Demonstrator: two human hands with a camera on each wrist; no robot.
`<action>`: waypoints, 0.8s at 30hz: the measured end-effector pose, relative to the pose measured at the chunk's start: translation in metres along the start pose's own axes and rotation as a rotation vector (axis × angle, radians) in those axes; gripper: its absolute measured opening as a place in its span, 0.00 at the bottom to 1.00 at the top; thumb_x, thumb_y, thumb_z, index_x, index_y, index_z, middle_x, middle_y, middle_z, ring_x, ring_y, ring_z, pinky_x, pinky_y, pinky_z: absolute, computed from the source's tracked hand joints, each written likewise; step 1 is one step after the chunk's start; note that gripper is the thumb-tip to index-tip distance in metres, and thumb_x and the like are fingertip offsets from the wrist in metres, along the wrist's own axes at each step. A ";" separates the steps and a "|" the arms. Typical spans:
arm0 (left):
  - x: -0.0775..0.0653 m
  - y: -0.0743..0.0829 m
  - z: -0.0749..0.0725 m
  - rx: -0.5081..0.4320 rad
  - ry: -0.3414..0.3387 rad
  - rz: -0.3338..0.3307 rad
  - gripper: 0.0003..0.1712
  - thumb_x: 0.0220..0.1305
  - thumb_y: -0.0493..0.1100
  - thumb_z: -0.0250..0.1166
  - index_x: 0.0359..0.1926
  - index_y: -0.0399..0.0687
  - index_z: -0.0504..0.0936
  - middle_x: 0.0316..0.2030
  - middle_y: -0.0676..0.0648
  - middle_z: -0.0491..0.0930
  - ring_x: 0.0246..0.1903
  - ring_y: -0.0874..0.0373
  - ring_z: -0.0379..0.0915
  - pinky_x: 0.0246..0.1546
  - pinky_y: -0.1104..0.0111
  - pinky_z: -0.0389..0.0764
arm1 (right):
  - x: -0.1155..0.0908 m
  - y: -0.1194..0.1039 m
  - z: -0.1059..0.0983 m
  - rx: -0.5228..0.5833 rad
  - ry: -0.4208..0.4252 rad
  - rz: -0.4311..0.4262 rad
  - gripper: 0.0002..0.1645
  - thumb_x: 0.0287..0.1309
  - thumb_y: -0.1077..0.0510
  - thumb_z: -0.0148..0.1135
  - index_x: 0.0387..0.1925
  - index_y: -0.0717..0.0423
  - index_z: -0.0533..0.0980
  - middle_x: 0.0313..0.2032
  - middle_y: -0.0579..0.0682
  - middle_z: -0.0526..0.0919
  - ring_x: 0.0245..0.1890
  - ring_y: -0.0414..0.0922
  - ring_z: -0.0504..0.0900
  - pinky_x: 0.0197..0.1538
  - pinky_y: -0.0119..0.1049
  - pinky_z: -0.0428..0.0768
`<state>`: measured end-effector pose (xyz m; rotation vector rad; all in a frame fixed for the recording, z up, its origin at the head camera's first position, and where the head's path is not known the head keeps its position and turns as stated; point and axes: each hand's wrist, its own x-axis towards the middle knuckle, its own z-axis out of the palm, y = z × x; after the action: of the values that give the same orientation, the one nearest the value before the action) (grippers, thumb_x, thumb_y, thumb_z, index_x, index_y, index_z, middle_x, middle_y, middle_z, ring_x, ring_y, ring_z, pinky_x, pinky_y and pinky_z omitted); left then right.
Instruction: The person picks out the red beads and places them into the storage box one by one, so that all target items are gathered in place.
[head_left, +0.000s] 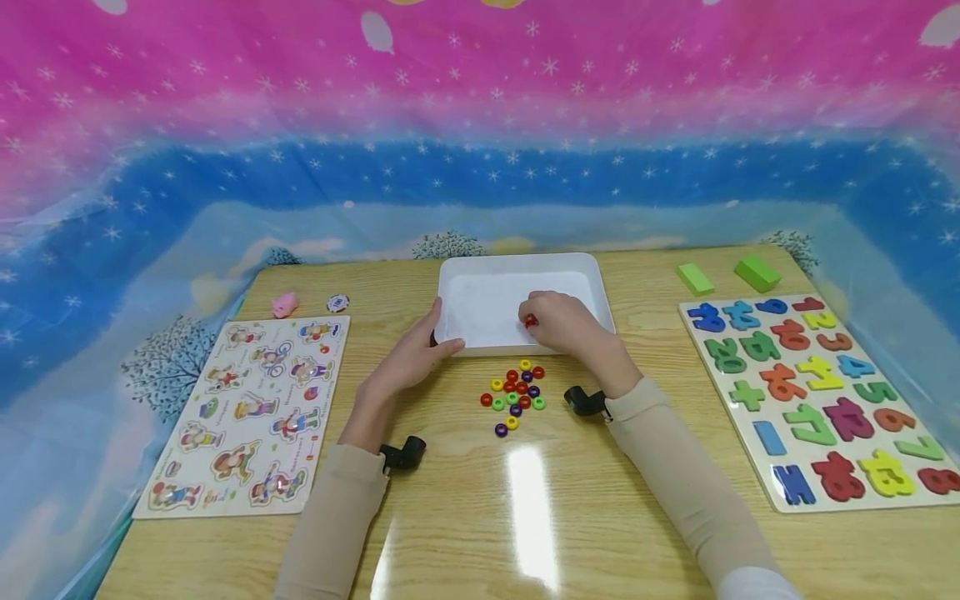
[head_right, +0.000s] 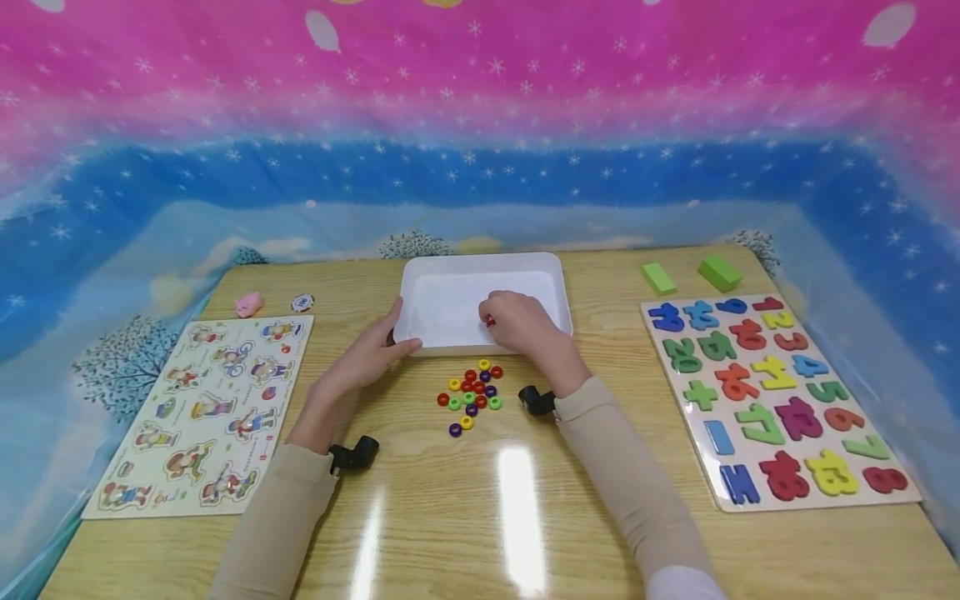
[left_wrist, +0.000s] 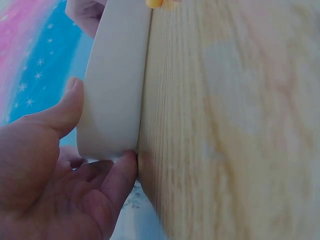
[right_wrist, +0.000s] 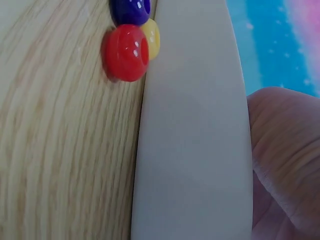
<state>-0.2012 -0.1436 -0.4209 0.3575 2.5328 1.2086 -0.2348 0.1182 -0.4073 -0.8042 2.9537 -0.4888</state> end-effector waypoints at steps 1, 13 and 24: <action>0.000 0.000 0.000 -0.002 0.001 0.000 0.49 0.64 0.60 0.54 0.72 0.62 0.30 0.73 0.53 0.35 0.73 0.55 0.33 0.71 0.54 0.49 | 0.000 -0.001 0.000 -0.003 -0.001 0.003 0.08 0.55 0.62 0.58 0.34 0.51 0.82 0.32 0.48 0.79 0.29 0.45 0.70 0.33 0.35 0.68; 0.001 -0.001 0.003 -0.012 0.004 -0.002 0.48 0.64 0.59 0.54 0.72 0.64 0.30 0.73 0.54 0.35 0.73 0.57 0.35 0.71 0.55 0.50 | -0.020 -0.010 -0.021 0.006 -0.004 -0.018 0.10 0.56 0.60 0.59 0.40 0.50 0.81 0.37 0.46 0.80 0.34 0.43 0.76 0.40 0.38 0.75; 0.002 -0.001 0.002 -0.004 0.009 -0.002 0.48 0.65 0.59 0.54 0.72 0.62 0.30 0.73 0.54 0.36 0.73 0.57 0.35 0.70 0.55 0.50 | -0.057 -0.036 -0.029 -0.028 -0.048 -0.133 0.10 0.55 0.58 0.63 0.40 0.48 0.81 0.41 0.42 0.81 0.38 0.40 0.79 0.43 0.37 0.79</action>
<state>-0.2019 -0.1421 -0.4235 0.3493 2.5373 1.2177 -0.1714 0.1262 -0.3708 -1.0049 2.8822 -0.4286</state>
